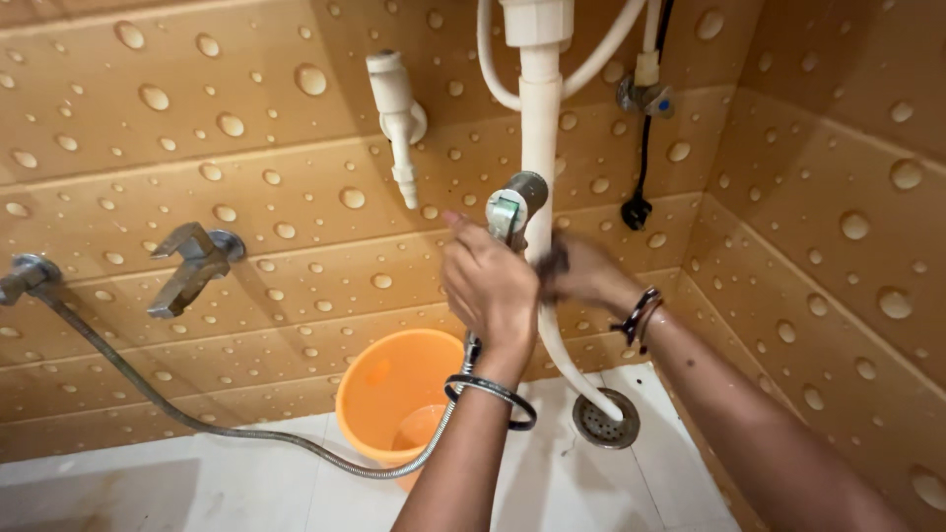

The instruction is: The person scrubs a metal cup with a cloth under running water, then wipes the sink faucet and basin with the same cloth. The person rinses the cloth and continues wiping the sink surface.

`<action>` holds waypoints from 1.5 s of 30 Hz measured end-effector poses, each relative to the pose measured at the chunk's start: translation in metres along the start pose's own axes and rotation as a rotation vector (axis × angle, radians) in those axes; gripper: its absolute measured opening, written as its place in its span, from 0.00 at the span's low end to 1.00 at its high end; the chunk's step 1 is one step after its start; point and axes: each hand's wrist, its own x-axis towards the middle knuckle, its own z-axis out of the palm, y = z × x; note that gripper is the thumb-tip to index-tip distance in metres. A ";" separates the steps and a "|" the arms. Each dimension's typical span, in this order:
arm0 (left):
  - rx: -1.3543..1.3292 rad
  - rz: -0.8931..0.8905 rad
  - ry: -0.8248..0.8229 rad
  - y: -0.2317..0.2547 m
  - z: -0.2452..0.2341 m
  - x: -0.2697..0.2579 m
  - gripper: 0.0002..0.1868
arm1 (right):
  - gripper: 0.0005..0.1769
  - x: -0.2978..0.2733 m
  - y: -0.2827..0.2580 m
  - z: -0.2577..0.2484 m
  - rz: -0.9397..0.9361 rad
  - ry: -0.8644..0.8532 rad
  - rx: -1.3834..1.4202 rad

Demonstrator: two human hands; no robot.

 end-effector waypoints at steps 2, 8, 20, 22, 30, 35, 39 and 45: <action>0.053 0.058 0.036 -0.016 -0.004 -0.004 0.38 | 0.30 -0.001 0.011 0.008 0.072 -0.104 -0.060; 0.138 -0.163 0.057 -0.070 -0.006 -0.017 0.41 | 0.26 0.021 0.016 -0.003 -0.003 -0.027 0.104; 0.286 -0.228 0.009 -0.151 0.017 -0.051 0.39 | 0.31 0.010 0.167 0.081 0.239 -0.169 0.147; 0.334 -0.216 -0.014 -0.163 0.024 -0.055 0.40 | 0.31 0.013 0.194 0.090 0.285 -0.173 0.147; 0.447 -0.201 -0.064 -0.211 0.057 -0.071 0.35 | 0.35 0.009 0.240 0.103 0.297 -0.147 0.049; 0.468 -0.219 -0.041 -0.216 0.046 -0.063 0.33 | 0.33 0.009 0.226 0.092 0.235 -0.154 -0.051; 0.328 -0.204 0.077 -0.181 0.033 -0.042 0.39 | 0.28 0.016 0.174 0.072 0.053 -0.073 -0.168; 0.111 -0.112 0.084 -0.086 0.011 -0.016 0.40 | 0.30 0.002 0.044 0.033 0.075 0.049 0.204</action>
